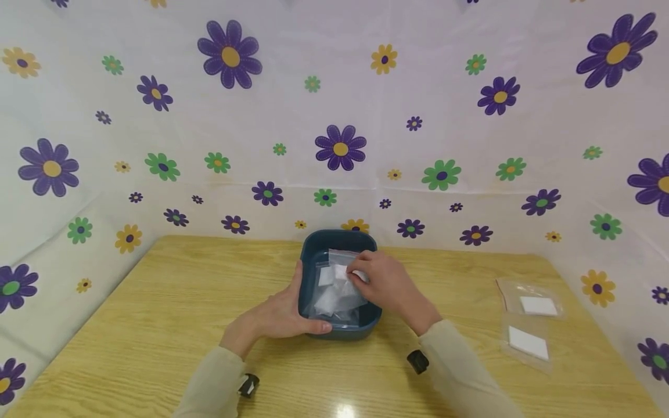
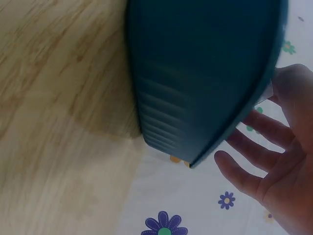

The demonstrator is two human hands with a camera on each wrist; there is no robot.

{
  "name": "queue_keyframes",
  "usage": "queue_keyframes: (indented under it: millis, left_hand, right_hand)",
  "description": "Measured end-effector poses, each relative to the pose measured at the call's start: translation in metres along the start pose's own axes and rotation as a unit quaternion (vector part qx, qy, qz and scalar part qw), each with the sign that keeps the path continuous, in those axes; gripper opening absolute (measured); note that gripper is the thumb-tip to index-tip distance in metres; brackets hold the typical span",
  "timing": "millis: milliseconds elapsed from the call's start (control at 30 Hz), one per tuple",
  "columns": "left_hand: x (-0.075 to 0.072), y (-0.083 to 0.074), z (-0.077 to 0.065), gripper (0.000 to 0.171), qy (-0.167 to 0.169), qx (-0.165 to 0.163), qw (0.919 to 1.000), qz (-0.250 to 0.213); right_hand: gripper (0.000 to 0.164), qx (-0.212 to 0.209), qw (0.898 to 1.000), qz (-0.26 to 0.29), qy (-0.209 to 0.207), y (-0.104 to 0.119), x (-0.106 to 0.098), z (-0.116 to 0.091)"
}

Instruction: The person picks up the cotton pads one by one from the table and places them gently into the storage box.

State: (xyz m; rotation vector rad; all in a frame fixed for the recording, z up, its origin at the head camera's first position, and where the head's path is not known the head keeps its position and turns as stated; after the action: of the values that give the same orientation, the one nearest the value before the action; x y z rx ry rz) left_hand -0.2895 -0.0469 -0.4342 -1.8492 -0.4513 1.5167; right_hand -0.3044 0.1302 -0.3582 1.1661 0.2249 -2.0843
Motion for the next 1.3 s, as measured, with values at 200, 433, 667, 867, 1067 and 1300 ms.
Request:
queue_keyframes:
  millis: [200, 433, 667, 867, 1067, 1300]
  left_hand:
    - [0.0, -0.001, 0.0, 0.145, 0.001, -0.002, 1.0, 0.004]
    - [0.0, -0.002, 0.001, 0.145, -0.001, 0.0, 0.9999, 0.012]
    - [0.0, -0.002, -0.001, 0.146, -0.003, -0.002, 0.9999, 0.012]
    - [0.0, -0.001, 0.0, 0.145, -0.001, -0.004, 0.9999, 0.013]
    - [0.0, 0.0, 0.001, 0.145, -0.002, -0.002, 0.9999, 0.016]
    - [0.0, 0.001, 0.001, 0.145, -0.003, -0.005, 0.9999, 0.016]
  right_hand:
    - [0.006, -0.013, 0.998, -0.059, 0.016, 0.004, 0.013, 0.0]
    - [0.016, 0.001, 0.991, -0.112, 0.073, 0.007, 0.027, -0.002]
    - [0.026, 0.02, 0.987, -0.106, 0.115, 0.007, 0.031, -0.005]
    - [0.029, 0.01, 0.988, -0.098, 0.119, 0.009, 0.027, -0.008]
    - [0.033, 0.001, 0.995, -0.074, 0.069, 0.008, 0.013, -0.01]
    - [0.063, 0.0, 0.996, -0.085, 0.014, 0.005, -0.009, -0.018]
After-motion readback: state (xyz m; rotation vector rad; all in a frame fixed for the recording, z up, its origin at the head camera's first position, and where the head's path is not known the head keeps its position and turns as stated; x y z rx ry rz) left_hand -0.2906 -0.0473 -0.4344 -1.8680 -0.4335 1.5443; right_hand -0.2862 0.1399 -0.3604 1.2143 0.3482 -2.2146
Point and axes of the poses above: each hand's wrist, its own z-axis towards the middle knuckle, its own x-axis out of the palm, y = z × x, the point moved 8 cm from there along z, towards the middle knuckle, and after that the axes turned 10 degrees about -y, right-handed, at the moved point
